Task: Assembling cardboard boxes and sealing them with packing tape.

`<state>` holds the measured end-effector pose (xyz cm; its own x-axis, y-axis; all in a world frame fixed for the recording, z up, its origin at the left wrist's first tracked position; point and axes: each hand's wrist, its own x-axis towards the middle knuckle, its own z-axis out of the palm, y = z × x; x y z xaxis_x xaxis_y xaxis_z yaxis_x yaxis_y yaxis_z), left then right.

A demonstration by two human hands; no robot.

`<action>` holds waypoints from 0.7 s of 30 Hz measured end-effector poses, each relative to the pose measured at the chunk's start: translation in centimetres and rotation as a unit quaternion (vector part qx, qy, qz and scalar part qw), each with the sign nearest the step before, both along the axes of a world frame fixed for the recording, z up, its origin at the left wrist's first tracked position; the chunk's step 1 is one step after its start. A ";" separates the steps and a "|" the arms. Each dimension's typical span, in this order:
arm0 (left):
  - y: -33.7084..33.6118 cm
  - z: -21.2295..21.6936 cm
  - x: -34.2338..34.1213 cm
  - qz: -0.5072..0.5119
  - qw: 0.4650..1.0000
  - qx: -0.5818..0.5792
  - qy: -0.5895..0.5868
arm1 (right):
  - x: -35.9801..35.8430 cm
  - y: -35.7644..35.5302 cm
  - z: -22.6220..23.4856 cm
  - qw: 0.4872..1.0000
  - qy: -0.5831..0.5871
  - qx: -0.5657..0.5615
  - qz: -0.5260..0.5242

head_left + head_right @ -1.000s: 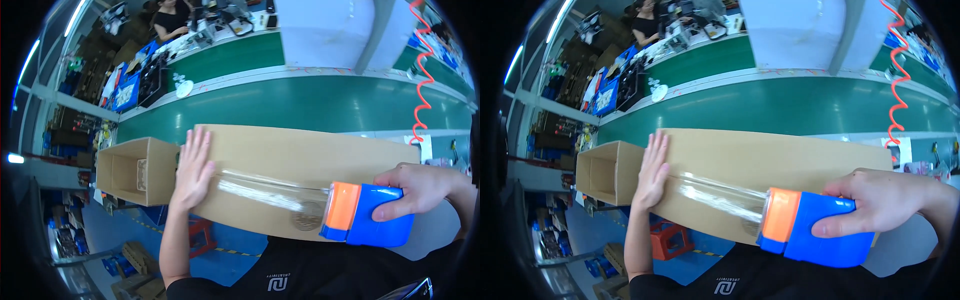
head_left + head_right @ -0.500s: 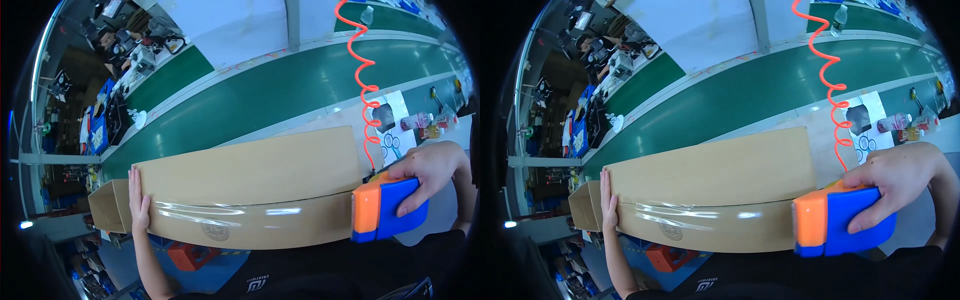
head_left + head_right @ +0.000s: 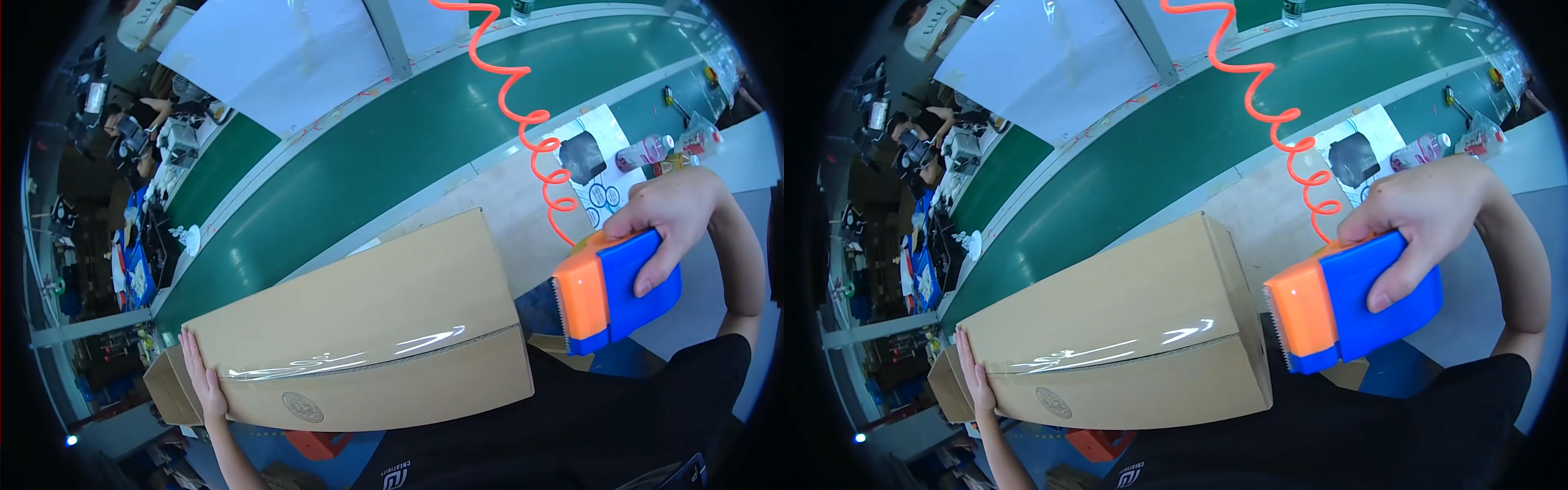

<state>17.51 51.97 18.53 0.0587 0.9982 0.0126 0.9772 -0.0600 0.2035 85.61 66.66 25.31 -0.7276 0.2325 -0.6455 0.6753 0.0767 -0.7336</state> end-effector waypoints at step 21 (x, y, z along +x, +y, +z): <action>3.8 4.6 27.0 -0.503 0.861 -0.008 0.069 | 1.4 -0.9 -7.9 0.989 0.130 -0.060 -0.047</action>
<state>44.56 55.78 23.11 0.8940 0.4414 -0.0772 0.4474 -0.8890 0.0973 86.99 65.72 17.37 -0.8515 0.2397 -0.4664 0.4628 -0.0749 -0.8833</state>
